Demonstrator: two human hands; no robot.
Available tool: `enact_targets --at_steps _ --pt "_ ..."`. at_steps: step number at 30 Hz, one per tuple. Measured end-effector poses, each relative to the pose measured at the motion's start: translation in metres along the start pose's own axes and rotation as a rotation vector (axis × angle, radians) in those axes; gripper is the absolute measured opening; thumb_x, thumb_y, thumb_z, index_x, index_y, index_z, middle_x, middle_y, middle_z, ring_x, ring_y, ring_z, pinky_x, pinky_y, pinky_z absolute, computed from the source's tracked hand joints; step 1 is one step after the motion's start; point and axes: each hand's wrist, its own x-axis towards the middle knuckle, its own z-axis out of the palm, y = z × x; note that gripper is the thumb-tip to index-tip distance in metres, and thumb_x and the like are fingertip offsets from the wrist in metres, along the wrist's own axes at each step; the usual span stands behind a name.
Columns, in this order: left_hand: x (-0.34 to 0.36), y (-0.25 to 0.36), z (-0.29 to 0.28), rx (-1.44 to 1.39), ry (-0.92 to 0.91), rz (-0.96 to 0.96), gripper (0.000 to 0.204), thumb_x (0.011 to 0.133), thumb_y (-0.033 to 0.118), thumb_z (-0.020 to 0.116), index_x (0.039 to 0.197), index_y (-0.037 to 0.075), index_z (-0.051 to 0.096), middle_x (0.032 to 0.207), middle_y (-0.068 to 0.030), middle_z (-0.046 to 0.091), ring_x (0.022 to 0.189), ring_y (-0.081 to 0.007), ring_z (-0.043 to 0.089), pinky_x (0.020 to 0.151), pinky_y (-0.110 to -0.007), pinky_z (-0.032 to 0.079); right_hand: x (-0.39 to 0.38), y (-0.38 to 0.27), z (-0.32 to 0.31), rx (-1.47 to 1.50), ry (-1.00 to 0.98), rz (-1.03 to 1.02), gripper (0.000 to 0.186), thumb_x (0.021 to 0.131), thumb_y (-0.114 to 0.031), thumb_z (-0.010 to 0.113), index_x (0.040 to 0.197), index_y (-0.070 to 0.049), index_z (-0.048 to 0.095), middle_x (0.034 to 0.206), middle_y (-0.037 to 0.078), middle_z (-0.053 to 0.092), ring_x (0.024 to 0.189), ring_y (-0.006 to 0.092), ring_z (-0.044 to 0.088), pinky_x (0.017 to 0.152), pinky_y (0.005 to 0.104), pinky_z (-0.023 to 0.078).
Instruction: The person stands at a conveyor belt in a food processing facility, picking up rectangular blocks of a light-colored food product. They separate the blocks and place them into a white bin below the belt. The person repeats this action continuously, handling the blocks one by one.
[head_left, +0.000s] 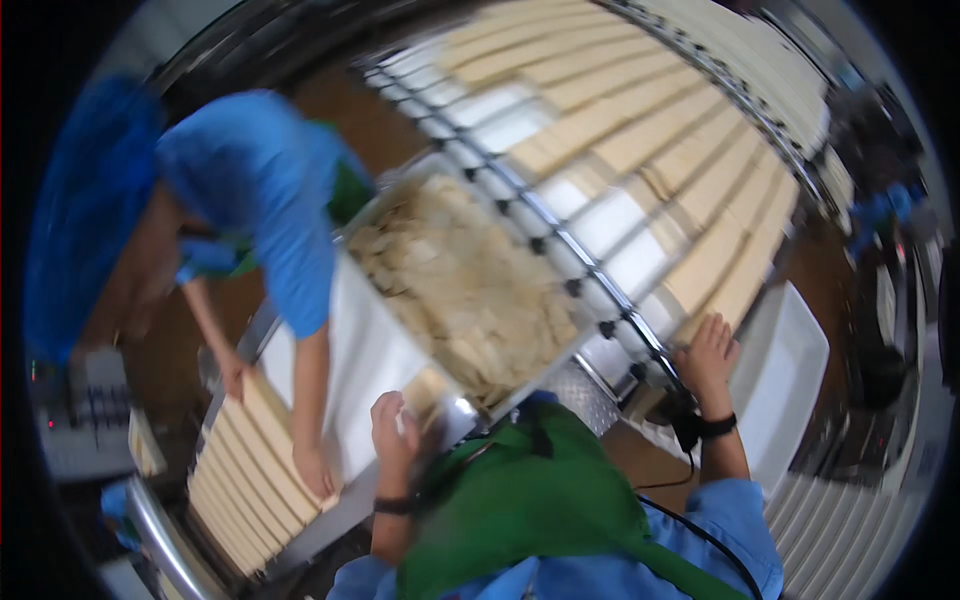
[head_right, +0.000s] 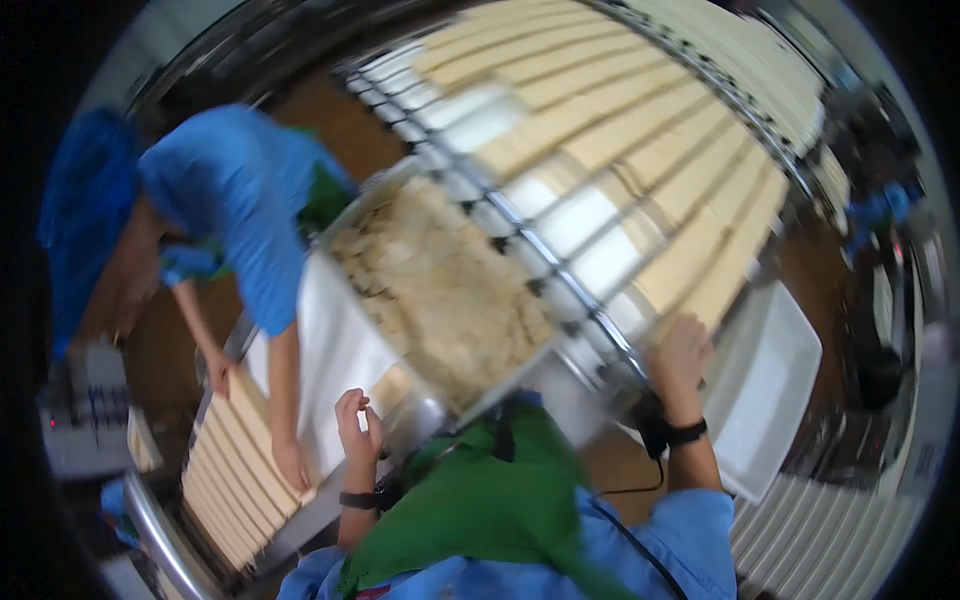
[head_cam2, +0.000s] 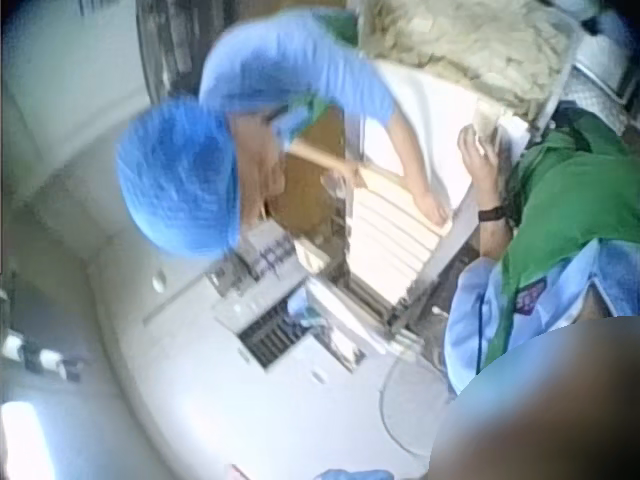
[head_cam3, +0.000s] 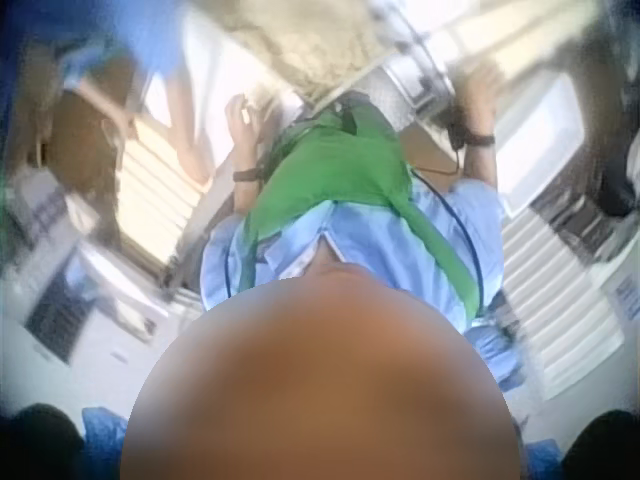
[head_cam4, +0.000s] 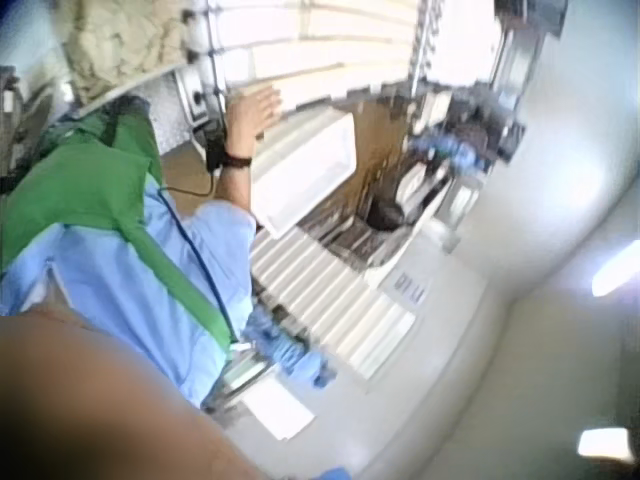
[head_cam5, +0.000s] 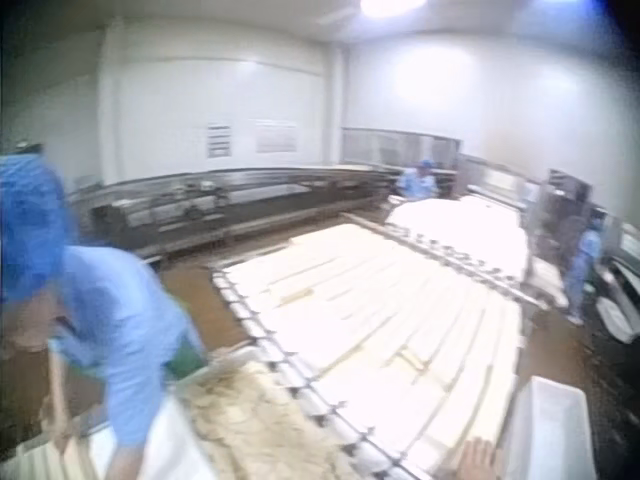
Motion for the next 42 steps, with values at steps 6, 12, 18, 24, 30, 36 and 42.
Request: enact_targets --at_steps 6,12,18,24,30,36,42 --pt "-0.043 -0.035 -0.089 0.196 0.466 -0.394 0.036 0.082 -0.007 0.053 0.118 -0.002 0.049 0.114 -0.017 0.052 0.096 -0.0263 0.052 0.087 -0.035 0.043 -0.027 -0.123 -0.074 0.426 0.035 -0.915 0.048 0.07 -0.01 0.067 0.116 -0.007 0.055 0.13 0.019 0.05 0.122 0.0388 0.043 0.097 0.053 0.035" --pt "-0.155 -0.101 -0.135 0.733 0.626 -0.961 0.055 0.084 0.023 0.063 0.127 -0.004 0.041 0.122 -0.025 0.046 0.115 -0.039 0.042 0.096 -0.051 0.035 -0.103 -0.303 -0.114 0.561 -0.454 -1.481 0.011 0.078 -0.007 0.067 0.085 -0.001 0.061 0.089 0.015 0.064 0.09 0.0328 0.059 0.082 0.0395 0.046" --pt "-0.197 -0.133 -0.147 0.543 0.483 -1.403 0.093 0.07 0.041 0.075 0.135 -0.007 0.029 0.127 -0.0327 0.04 0.119 -0.0449 0.038 0.1 -0.05 0.034 -0.191 -0.486 -0.06 0.574 -0.259 -1.833 0.027 0.082 -0.019 0.064 0.099 0.002 0.06 0.108 0.022 0.058 0.105 0.0371 0.052 0.093 0.0419 0.041" --pt "-0.187 -0.142 -0.161 0.695 0.245 -1.226 0.096 0.067 0.044 0.076 0.128 -0.016 0.033 0.114 -0.0274 0.049 0.101 -0.0384 0.047 0.092 -0.044 0.038 -0.283 -0.652 0.009 0.345 -0.049 -1.615 0.072 0.083 -0.04 0.061 0.136 0.003 0.037 0.142 0.026 0.032 0.127 0.0402 0.034 0.104 0.0512 0.029" --pt "-0.187 -0.149 -0.163 0.583 0.095 -1.315 0.097 0.067 0.049 0.075 0.127 -0.016 0.034 0.111 -0.0251 0.05 0.099 -0.0365 0.048 0.089 -0.041 0.04 -0.345 -0.754 -0.006 0.381 -0.021 -1.478 0.073 0.087 -0.053 0.05 0.143 -0.011 0.032 0.148 0.022 0.022 0.133 0.0387 0.029 0.106 0.0497 0.027" --pt "-0.198 -0.156 -0.153 0.734 0.091 -1.179 0.097 0.069 0.054 0.071 0.127 -0.015 0.037 0.109 -0.0247 0.051 0.099 -0.0366 0.049 0.085 -0.043 0.042 -0.351 -0.758 -0.029 0.21 -0.285 -1.345 0.077 0.081 -0.05 0.058 0.142 -0.011 0.032 0.147 0.023 0.022 0.129 0.0409 0.033 0.103 0.0476 0.035" --pt "-0.154 -0.133 -0.168 0.396 -0.01 -1.138 0.084 0.067 0.034 0.078 0.124 -0.011 0.037 0.109 -0.0269 0.051 0.094 -0.041 0.052 0.082 -0.047 0.044 -0.267 -0.701 -0.042 0.379 -0.295 -0.988 0.079 0.07 -0.039 0.068 0.132 -0.002 0.037 0.136 0.024 0.031 0.121 0.0428 0.04 0.101 0.0474 0.036"
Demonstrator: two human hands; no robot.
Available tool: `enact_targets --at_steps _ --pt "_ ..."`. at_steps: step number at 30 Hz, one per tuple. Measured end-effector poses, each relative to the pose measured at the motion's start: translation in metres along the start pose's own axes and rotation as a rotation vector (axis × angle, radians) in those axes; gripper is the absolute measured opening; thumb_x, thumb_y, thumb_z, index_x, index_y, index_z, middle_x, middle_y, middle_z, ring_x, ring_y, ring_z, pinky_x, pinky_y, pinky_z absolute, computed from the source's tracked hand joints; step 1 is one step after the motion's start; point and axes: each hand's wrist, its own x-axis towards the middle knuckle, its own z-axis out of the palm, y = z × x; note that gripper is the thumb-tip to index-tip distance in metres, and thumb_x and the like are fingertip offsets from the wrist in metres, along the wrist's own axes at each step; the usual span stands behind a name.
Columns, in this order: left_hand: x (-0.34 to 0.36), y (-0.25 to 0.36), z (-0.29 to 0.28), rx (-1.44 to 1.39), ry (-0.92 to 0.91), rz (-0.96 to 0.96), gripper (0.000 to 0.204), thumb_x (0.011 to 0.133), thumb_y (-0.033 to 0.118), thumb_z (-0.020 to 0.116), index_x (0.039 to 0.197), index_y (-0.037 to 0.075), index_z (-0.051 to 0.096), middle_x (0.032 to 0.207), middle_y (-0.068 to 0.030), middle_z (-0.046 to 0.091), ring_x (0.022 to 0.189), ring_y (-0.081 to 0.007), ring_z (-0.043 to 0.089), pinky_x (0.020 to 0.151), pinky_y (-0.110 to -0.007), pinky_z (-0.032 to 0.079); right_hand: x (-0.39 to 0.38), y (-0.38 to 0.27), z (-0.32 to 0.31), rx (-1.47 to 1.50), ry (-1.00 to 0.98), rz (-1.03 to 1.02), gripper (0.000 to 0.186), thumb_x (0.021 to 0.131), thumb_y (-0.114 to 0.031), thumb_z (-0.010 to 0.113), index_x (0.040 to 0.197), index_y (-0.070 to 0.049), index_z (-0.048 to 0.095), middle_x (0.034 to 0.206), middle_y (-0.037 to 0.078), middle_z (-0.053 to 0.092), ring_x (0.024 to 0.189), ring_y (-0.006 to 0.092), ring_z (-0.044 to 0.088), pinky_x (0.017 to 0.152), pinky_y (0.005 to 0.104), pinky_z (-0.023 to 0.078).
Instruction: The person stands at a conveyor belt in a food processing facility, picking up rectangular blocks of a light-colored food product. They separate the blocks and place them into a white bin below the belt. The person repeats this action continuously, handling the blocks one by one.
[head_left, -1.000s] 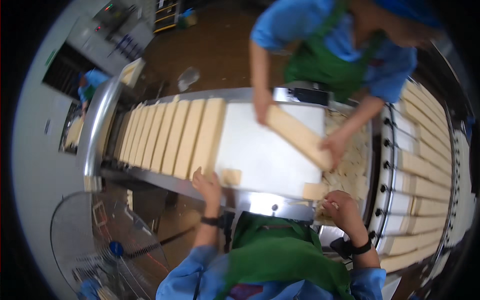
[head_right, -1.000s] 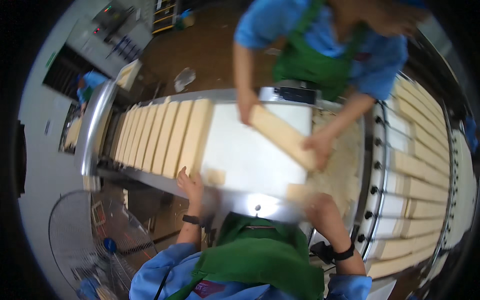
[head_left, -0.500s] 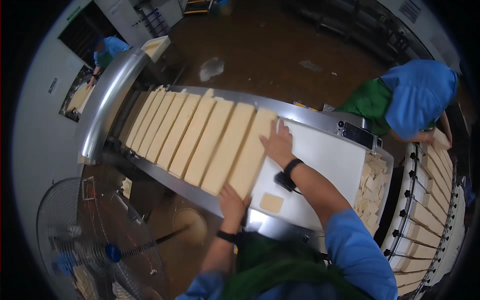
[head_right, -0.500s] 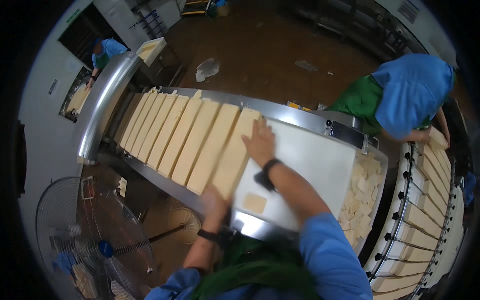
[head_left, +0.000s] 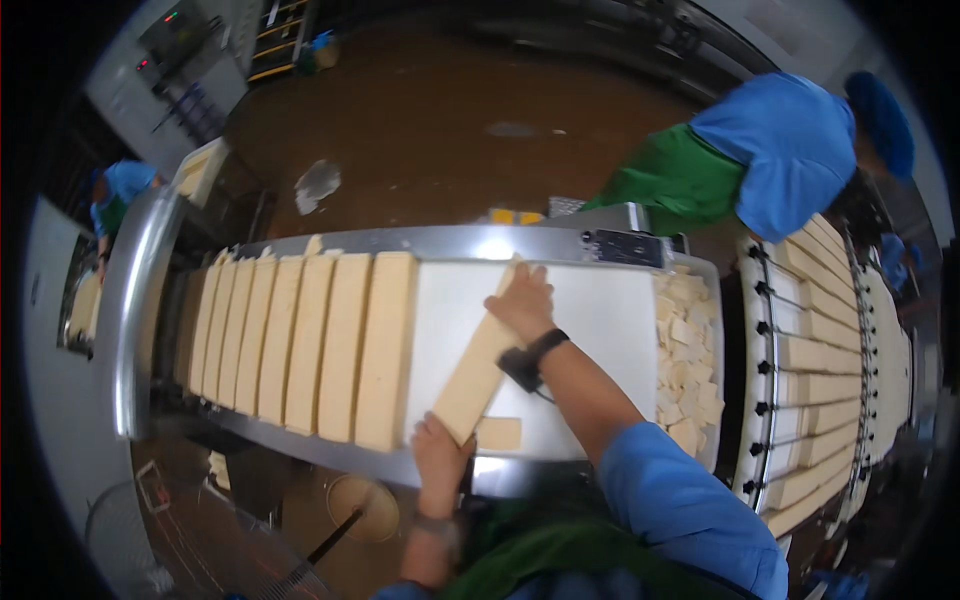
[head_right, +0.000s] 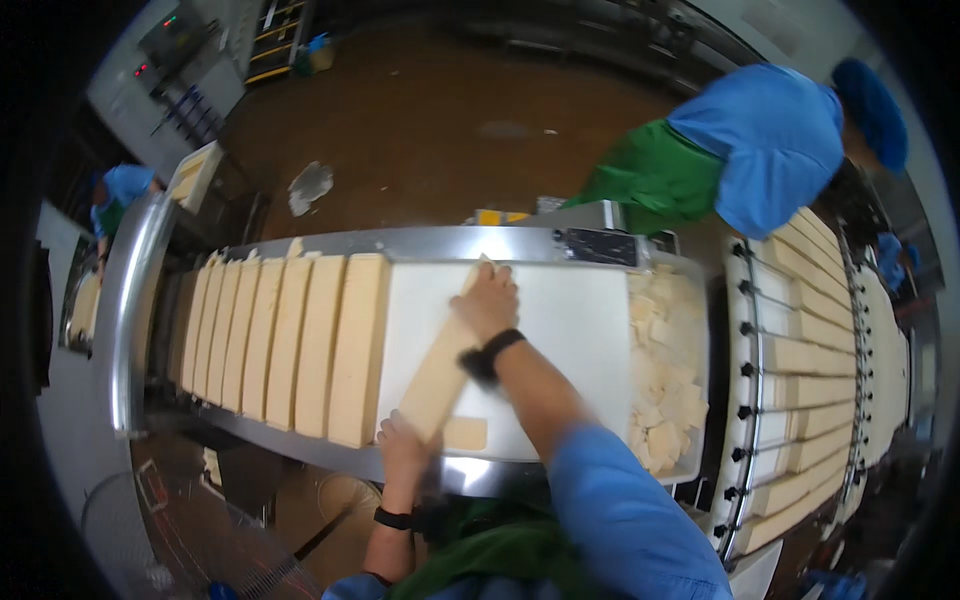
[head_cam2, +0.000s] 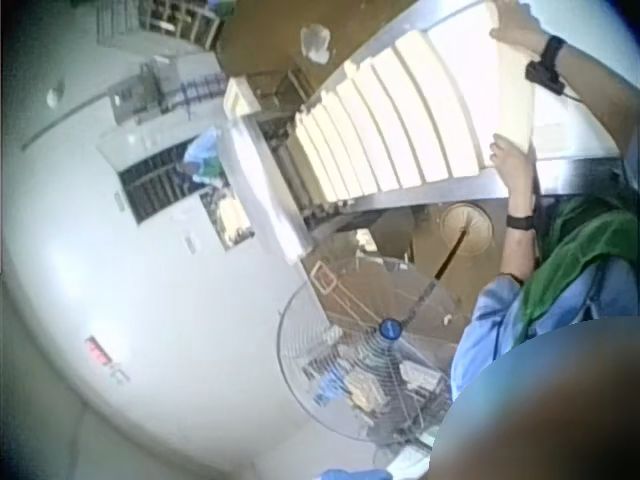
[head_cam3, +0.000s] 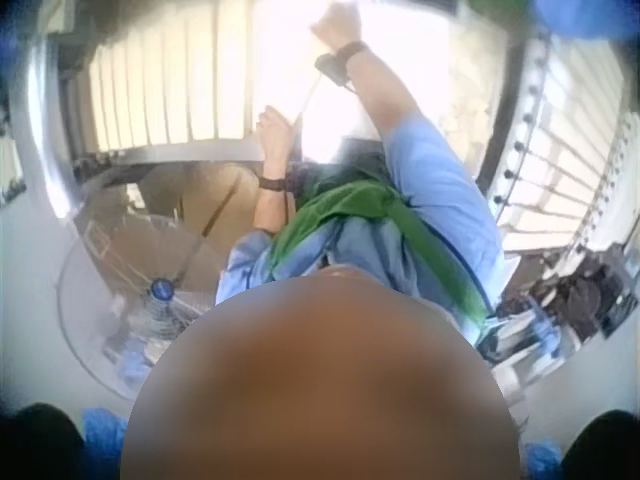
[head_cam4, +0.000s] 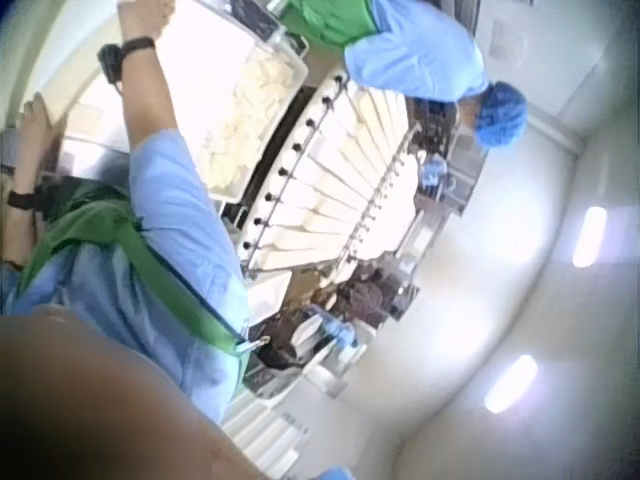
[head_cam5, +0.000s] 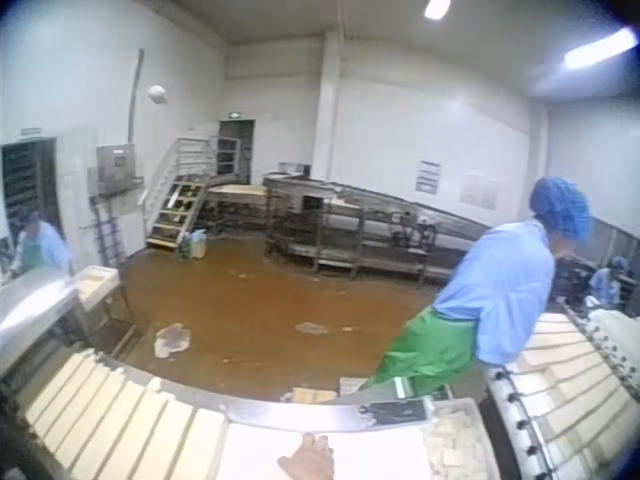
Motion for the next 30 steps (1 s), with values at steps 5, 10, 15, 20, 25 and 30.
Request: enact_targets --at_steps 5,10,15,20,25,30 --pt "-0.006 0.081 -0.008 -0.285 -0.379 0.11 0.081 0.065 0.031 0.08 0.122 -0.007 0.037 0.109 -0.0304 0.047 0.095 -0.047 0.051 0.082 -0.053 0.046 -0.005 0.137 -0.048 0.008 0.351 0.149 0.086 0.07 -0.043 0.069 0.132 0.006 0.036 0.146 0.031 0.016 0.126 0.0421 0.038 0.101 0.0479 0.036" --pt "-0.015 0.138 0.034 -0.323 -0.224 0.318 0.072 0.069 0.018 0.075 0.127 -0.004 0.036 0.117 -0.0346 0.038 0.104 -0.049 0.048 0.089 -0.052 0.043 -0.06 0.222 -0.104 0.344 0.398 0.306 0.097 0.068 -0.043 0.073 0.133 0.013 0.028 0.143 0.035 0.017 0.132 0.0473 0.026 0.112 0.0444 0.024" --pt "-0.041 0.217 0.057 -0.426 -0.131 0.679 0.072 0.071 0.007 0.068 0.134 -0.002 0.034 0.129 -0.0356 0.031 0.116 -0.049 0.038 0.098 -0.05 0.036 -0.149 0.334 -0.168 0.645 0.79 0.496 0.091 0.071 -0.035 0.072 0.135 0.007 0.023 0.14 0.034 0.021 0.131 0.047 0.025 0.11 0.0446 0.025" --pt "-0.109 0.314 0.053 -0.515 -0.177 1.073 0.071 0.069 0.006 0.068 0.132 0.0 0.038 0.134 -0.0292 0.029 0.122 -0.0454 0.035 0.102 -0.047 0.033 -0.262 0.453 -0.23 0.486 1.071 0.735 0.064 0.075 -0.033 0.067 0.118 0.008 0.044 0.112 0.029 0.05 0.107 0.0432 0.049 0.092 0.0467 0.044" --pt "-0.166 0.378 0.049 -0.569 -0.406 1.372 0.075 0.068 0.011 0.078 0.131 0.002 0.04 0.133 -0.027 0.036 0.121 -0.0446 0.039 0.101 -0.047 0.037 -0.321 0.562 -0.272 0.091 0.394 0.993 0.064 0.085 -0.049 0.044 0.118 0.005 0.054 0.128 0.025 0.051 0.12 0.0428 0.044 0.098 0.0554 0.033" --pt "-0.189 0.404 0.056 -0.543 -0.654 1.341 0.072 0.07 0.01 0.079 0.131 0.005 0.041 0.131 -0.0179 0.042 0.114 -0.0337 0.049 0.083 -0.038 0.051 -0.317 0.631 -0.285 0.128 0.252 0.862 0.062 0.09 -0.046 0.034 0.126 0.001 0.052 0.132 0.022 0.05 0.128 0.044 0.036 0.105 0.0581 0.022"
